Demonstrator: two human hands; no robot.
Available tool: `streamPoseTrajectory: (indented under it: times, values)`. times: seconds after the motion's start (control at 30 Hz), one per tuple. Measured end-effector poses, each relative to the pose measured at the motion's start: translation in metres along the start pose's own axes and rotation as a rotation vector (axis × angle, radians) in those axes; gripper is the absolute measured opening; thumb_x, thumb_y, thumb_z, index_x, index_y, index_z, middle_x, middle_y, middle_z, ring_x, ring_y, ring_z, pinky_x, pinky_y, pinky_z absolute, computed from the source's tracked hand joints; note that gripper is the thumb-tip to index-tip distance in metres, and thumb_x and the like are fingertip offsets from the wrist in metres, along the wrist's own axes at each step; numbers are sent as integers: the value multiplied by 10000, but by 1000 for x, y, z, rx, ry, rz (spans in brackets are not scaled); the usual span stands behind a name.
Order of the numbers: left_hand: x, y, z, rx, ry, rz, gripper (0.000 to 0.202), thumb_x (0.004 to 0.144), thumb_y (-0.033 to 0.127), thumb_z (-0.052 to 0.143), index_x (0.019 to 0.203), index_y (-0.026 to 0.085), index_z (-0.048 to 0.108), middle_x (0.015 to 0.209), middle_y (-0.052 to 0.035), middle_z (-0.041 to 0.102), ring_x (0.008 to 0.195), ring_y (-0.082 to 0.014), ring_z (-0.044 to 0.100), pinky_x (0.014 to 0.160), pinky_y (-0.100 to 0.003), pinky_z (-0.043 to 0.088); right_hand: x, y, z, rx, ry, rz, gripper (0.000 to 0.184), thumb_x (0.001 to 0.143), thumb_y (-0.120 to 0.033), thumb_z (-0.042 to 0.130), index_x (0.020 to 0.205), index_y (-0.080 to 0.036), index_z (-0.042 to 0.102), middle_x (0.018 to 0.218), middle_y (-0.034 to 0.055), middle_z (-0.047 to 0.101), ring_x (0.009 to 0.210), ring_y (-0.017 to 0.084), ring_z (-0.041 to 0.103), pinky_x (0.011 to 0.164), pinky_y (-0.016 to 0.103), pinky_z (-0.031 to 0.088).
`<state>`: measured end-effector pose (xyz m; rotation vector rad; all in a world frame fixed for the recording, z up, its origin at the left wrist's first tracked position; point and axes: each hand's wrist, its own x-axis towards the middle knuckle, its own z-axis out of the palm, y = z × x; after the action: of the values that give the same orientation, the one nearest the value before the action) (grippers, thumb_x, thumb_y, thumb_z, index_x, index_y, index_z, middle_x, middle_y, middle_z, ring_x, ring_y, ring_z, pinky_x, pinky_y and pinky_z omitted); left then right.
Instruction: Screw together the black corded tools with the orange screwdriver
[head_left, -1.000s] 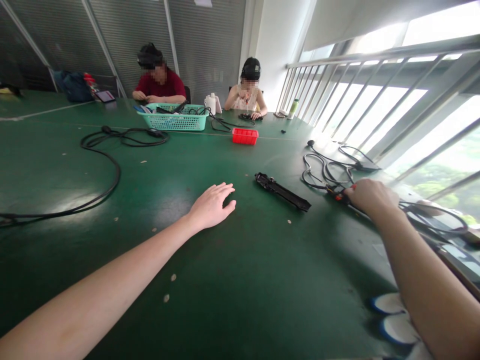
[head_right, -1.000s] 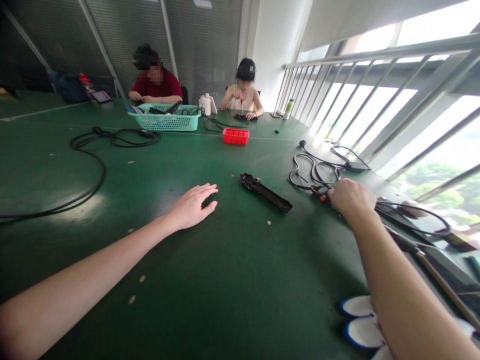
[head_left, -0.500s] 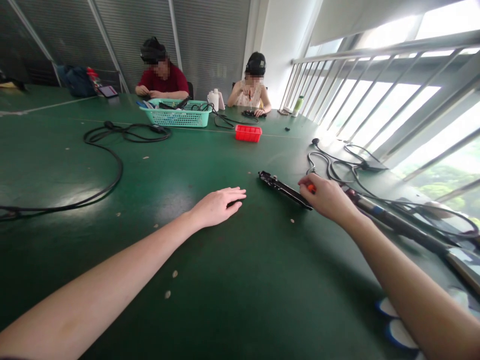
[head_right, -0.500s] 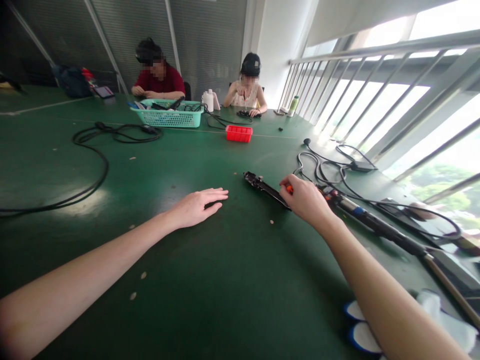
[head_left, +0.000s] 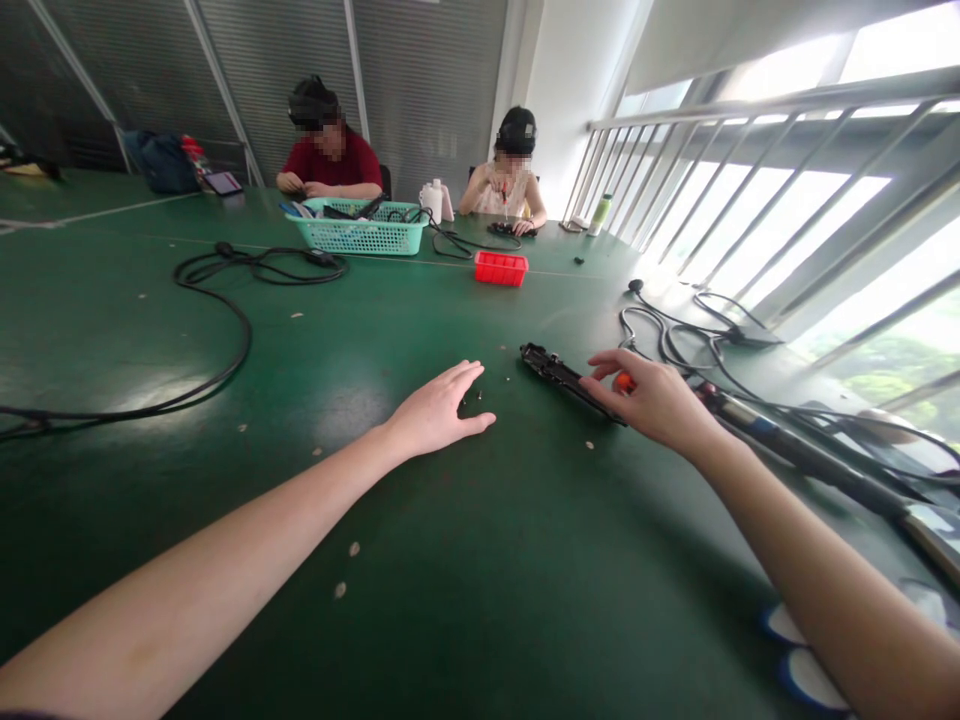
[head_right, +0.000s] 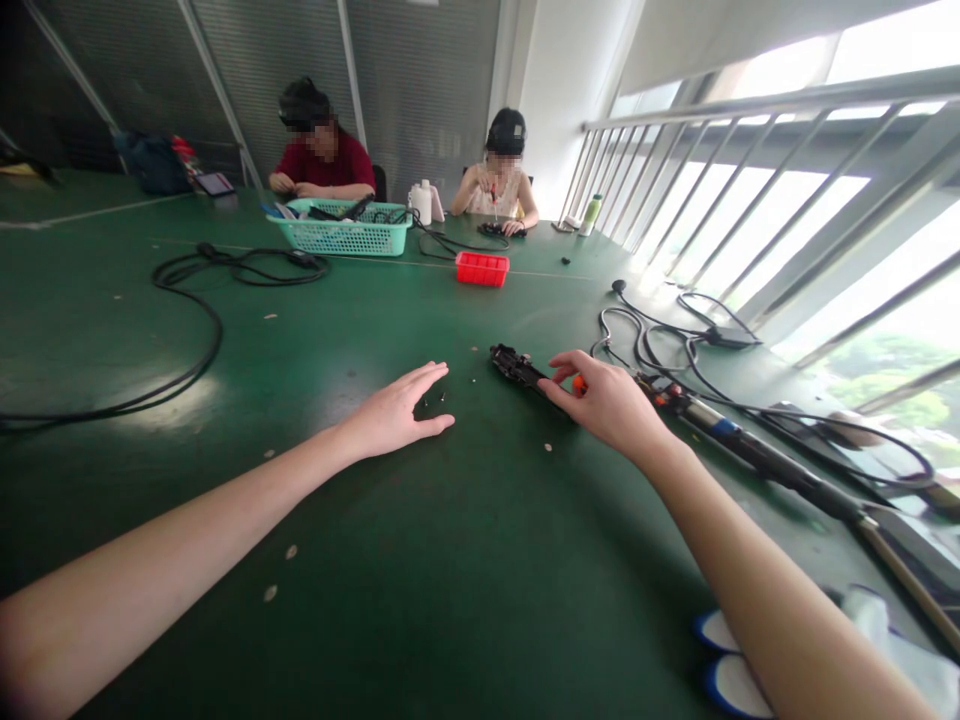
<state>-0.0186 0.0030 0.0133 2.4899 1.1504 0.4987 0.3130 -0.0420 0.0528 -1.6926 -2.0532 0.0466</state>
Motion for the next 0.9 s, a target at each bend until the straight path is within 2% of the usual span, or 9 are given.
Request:
streamPoseTrajectory:
  times: [0.1,0.2,0.37,0.5,0.57,0.67,0.73,0.8,0.9]
  values:
    - [1,2,-2,60,-76,42,754,1001,607,507,1605,174,383,1700,-105,316,1585,-280,273,1303,-440,223,3,21,1,-166,-59,87,601,872,-754,584,1158,-238,703,1050,71,778,851,261,710,726,374,521]
    - [1,3,-2,90,-81,54,734,1019,609,459,1610,182,380,1703,-101,308,1584,-276,276,1303,-430,208,4,30,5,-211,-159,118,617,860,-782,570,1151,-260,724,1047,57,778,868,269,716,723,368,522]
    - [0,2,-2,100,-72,55,767,1019,635,436,1647,216,302,1723,-79,260,1584,-283,276,1291,-421,231,1,26,2,-307,-202,93,494,860,-687,618,1123,-289,749,928,44,770,760,244,695,606,322,452]
    - [1,-1,-1,118,-90,103,759,1031,651,396,1655,233,284,1735,-62,214,1599,-269,233,1301,-417,191,-3,30,-7,-492,-137,98,340,879,-501,610,1076,-268,761,1005,78,752,795,258,681,532,313,342]
    - [2,0,-2,132,-114,108,738,1041,647,373,1643,224,318,1728,-58,237,1599,-261,232,1306,-431,176,-3,33,-8,-515,-157,119,339,880,-495,605,1082,-262,744,1030,82,747,829,264,681,546,314,351]
    - [1,3,-3,143,-123,102,705,1051,620,374,1610,191,391,1704,-62,312,1585,-250,275,1310,-424,180,-2,33,-4,-431,-252,140,448,876,-625,605,1138,-277,709,987,62,755,856,268,690,619,323,415]
    - [0,5,-5,142,-96,86,695,1048,610,386,1589,174,427,1690,-69,351,1566,-250,318,1305,-407,209,-2,31,-1,-394,-291,130,469,900,-644,576,1197,-298,690,1006,58,763,883,272,700,665,331,440]
    - [-2,6,-6,143,-74,64,712,1040,620,396,1596,176,414,1701,-72,326,1559,-264,332,1294,-409,247,-2,28,0,-444,-293,127,432,949,-584,531,1244,-302,674,1057,78,764,907,290,705,670,340,440]
    - [0,5,-7,153,-84,34,805,1022,668,395,1657,186,279,1742,-74,197,1579,-294,282,1283,-446,272,-2,35,-9,-552,-262,174,408,988,-506,477,1258,-261,661,1045,127,762,875,315,703,647,353,423]
